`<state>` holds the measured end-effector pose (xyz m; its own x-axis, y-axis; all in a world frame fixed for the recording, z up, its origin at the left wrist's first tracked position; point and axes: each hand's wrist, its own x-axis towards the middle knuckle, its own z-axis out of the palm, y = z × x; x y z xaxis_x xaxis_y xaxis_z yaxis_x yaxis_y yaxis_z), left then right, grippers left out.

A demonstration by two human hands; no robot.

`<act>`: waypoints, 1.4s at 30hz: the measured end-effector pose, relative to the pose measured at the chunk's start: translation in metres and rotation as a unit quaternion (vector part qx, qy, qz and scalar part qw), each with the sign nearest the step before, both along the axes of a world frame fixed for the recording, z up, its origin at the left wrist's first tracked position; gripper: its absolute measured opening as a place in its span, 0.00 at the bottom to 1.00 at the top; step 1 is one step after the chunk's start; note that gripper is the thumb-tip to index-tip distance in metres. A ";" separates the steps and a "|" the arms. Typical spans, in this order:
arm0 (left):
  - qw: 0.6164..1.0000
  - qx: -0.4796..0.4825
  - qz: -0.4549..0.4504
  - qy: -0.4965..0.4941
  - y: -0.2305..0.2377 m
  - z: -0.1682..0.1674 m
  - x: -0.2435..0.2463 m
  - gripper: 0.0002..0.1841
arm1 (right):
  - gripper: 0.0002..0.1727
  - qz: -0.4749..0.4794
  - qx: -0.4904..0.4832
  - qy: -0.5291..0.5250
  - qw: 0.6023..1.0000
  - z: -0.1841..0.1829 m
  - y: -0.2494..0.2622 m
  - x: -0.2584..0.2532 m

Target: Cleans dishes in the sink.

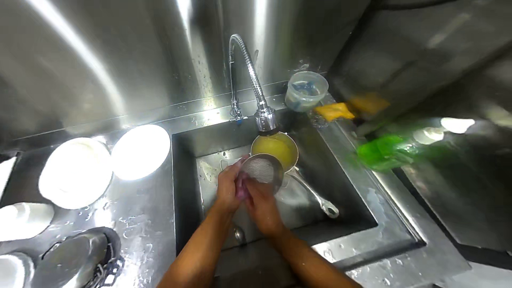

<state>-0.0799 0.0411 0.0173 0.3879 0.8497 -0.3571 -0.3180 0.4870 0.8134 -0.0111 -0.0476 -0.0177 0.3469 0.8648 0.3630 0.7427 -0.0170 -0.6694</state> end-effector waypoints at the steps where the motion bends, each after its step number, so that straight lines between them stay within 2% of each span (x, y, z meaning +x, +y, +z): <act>1: 0.999 0.025 -0.030 0.001 0.005 0.000 -0.008 0.20 | 0.13 0.044 -0.022 -0.051 0.997 -0.007 -0.008 0.009; 3: 0.996 0.066 -0.054 0.003 0.010 -0.003 -0.015 0.20 | 0.13 0.116 -0.103 -0.134 0.979 -0.009 -0.018 0.035; 5: 0.991 0.110 -0.064 0.033 0.014 -0.007 -0.020 0.19 | 0.14 0.106 -0.158 -0.150 0.970 0.006 -0.020 0.053; 8: 0.973 0.188 -0.091 0.095 0.024 0.000 -0.027 0.17 | 0.15 -0.010 -0.058 -0.086 0.995 0.046 -0.010 0.051; 10: 0.970 0.190 -0.110 0.105 0.022 0.009 -0.029 0.17 | 0.20 -0.058 -0.006 -0.048 0.997 0.064 0.002 0.037; 13: 0.979 0.154 -0.106 0.074 0.016 0.022 -0.026 0.19 | 0.14 -0.060 0.049 -0.024 0.997 0.054 0.019 0.008; 15: 0.989 0.120 -0.072 0.052 0.011 0.028 -0.026 0.21 | 0.11 -0.046 0.080 -0.051 0.994 0.037 0.022 -0.015; 18: 0.993 0.091 -0.056 0.043 0.010 0.028 -0.034 0.20 | 0.12 -0.018 0.089 -0.201 0.975 0.022 0.022 -0.012; 20: 0.990 0.110 -0.076 0.041 0.010 0.028 -0.039 0.20 | 0.13 -0.053 0.037 -0.240 0.969 0.025 0.025 0.006; 22: 0.982 0.159 -0.091 0.051 0.011 0.029 -0.038 0.21 | 0.07 -0.141 -0.058 -0.202 0.968 0.033 0.029 0.011; 24: 0.977 0.193 -0.081 0.046 0.016 0.030 -0.034 0.20 | 0.13 -0.173 -0.231 -0.078 0.954 0.051 0.030 -0.002; 25: 0.978 0.193 -0.070 0.038 0.018 0.030 -0.033 0.19 | 0.17 -0.147 -0.316 -0.005 0.937 0.061 0.029 -0.008; 27: 0.982 0.178 -0.049 0.029 0.021 0.027 -0.033 0.18 | 0.20 -0.062 -0.375 0.122 0.917 0.069 0.027 -0.014; 29: 0.987 0.158 -0.031 0.031 0.021 0.029 -0.035 0.18 | 0.17 -0.023 -0.328 0.208 0.921 0.073 0.022 -0.006; 30: 0.987 0.153 -0.029 0.032 0.021 0.032 -0.035 0.18 | 0.15 -0.046 -0.273 0.214 0.937 0.078 0.018 -0.002; 31: 0.986 0.157 -0.036 0.035 0.021 0.036 -0.035 0.18 | 0.13 -0.096 -0.195 0.175 0.960 0.080 0.015 0.000; 32: 0.984 0.164 -0.050 0.042 0.020 0.040 -0.035 0.18 | 0.10 -0.143 -0.087 0.085 0.982 0.077 0.015 0.001; 33: 0.982 0.170 -0.065 0.047 0.019 0.041 -0.035 0.18 | 0.09 -0.163 0.006 -0.026 0.986 0.071 0.019 0.006; 35: 0.981 0.173 -0.084 0.035 0.016 0.045 -0.034 0.18 | 0.09 -0.130 0.083 -0.201 0.967 0.064 0.026 0.018; 37: 0.978 0.184 -0.097 0.008 0.014 0.052 -0.037 0.18 | 0.09 -0.112 0.063 -0.244 0.961 0.055 0.022 0.026; 40: 0.969 0.224 -0.101 -0.012 0.015 0.059 -0.037 0.17 | 0.09 -0.167 -0.017 -0.134 0.977 0.037 0.006 0.018; 42: 0.966 0.235 -0.107 0.006 0.015 0.055 -0.034 0.16 | 0.11 -0.162 -0.068 -0.094 0.980 0.033 -0.002 0.008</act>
<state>-0.1141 0.0559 0.0719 0.5715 0.8194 0.0436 -0.2396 0.1158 0.9639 -0.0033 -0.0492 0.0156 0.5494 0.7652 0.3356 0.7934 -0.3518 -0.4966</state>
